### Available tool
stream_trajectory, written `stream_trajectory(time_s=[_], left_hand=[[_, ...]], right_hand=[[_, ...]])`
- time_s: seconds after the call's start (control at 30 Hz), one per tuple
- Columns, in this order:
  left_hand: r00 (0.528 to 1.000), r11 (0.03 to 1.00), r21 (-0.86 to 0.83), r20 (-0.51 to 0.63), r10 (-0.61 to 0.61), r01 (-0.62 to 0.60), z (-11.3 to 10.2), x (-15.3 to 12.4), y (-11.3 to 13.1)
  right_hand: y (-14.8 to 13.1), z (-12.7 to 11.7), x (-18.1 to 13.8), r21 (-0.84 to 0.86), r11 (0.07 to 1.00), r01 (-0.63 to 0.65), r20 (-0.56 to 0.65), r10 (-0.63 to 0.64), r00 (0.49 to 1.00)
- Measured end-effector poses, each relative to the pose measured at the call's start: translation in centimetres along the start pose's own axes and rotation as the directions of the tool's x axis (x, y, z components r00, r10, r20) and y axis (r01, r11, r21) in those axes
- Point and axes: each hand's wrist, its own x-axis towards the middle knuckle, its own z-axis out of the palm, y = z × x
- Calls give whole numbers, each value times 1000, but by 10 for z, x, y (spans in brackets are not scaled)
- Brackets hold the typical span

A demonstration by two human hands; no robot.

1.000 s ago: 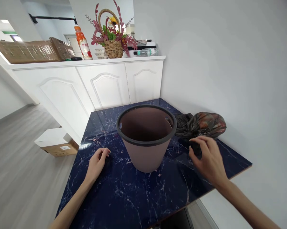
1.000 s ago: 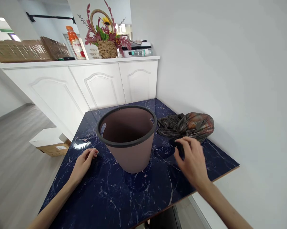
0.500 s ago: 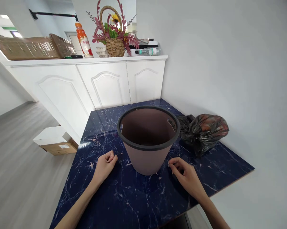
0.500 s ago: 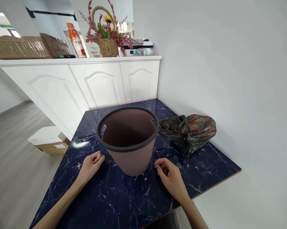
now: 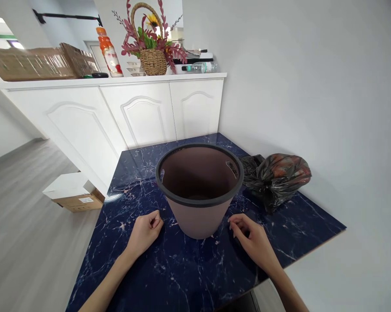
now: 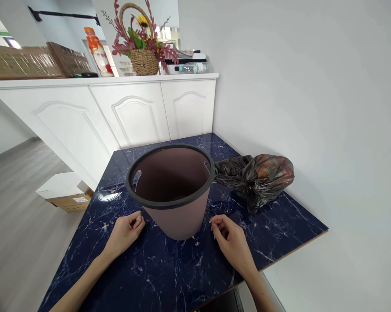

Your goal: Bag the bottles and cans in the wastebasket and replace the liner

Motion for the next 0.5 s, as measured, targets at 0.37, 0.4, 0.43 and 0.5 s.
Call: stream_trajectory(time_s=[0.37,0.4,0.43,0.5], left_hand=[[999,997,65,18,43,-44,1,1,-4],[999,997,69,19,43,-44,1,1,-4],[999,996,73,20,43,-44,0,1,-4],[999,996,80,21,44,-45,0,1,-4]], right_hand=[[5,4,14,-177,984,20,-32,-27,999],[8,5,21,-237,971,38,-42,-49,998],[11,7,30,-304,950,63,-45,-81,996],[16,12,50,-444,888,118,-26,-145,989]])
